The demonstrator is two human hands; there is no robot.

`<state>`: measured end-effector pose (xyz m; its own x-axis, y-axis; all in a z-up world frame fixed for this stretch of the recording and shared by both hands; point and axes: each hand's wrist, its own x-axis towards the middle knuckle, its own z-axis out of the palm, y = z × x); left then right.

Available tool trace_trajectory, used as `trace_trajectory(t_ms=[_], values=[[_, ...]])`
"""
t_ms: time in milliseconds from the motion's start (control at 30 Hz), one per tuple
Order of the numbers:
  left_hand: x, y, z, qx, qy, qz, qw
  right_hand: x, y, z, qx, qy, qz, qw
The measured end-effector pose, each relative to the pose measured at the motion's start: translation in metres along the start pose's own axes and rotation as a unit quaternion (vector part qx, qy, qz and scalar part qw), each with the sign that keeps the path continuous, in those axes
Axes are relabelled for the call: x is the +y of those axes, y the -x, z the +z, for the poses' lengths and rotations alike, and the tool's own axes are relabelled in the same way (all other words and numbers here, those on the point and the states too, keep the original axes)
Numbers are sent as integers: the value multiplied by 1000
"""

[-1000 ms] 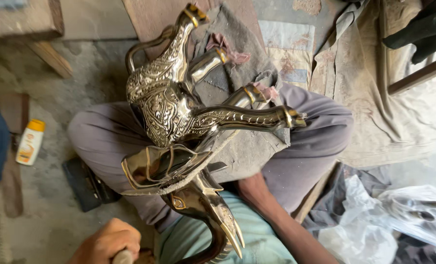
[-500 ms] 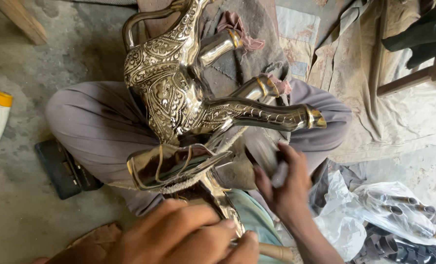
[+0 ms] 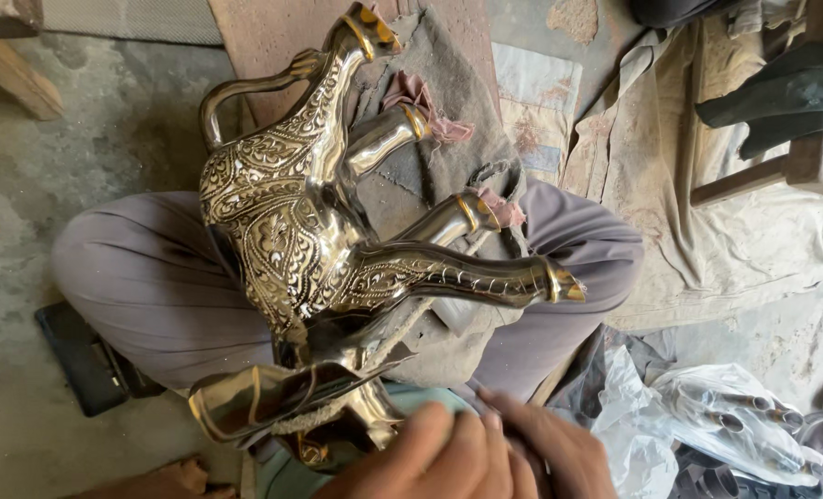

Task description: The person sits on the floor and repairs a silver-colored multi-spouted metal object. They use a wooden mallet to tap a metal rod into the spout openings and then use a small chisel-like tool to work on the seams and body of the object.

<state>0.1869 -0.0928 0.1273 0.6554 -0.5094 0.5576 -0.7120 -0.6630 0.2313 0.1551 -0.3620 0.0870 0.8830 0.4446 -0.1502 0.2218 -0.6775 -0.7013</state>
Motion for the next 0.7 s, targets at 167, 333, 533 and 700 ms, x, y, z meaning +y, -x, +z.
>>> trace_trajectory(t_ms=[167,333,533,700], values=[[-39,15,-33,52,-98,-211,971,30,-78,45,165,81,-6,983],[-51,5,-30,-2,-12,-290,957,48,-90,68,130,85,-31,987],[-79,9,-28,-95,37,-219,970,47,-72,68,160,118,22,980],[-94,54,-17,-130,71,-127,981,53,-34,73,176,115,92,973]])
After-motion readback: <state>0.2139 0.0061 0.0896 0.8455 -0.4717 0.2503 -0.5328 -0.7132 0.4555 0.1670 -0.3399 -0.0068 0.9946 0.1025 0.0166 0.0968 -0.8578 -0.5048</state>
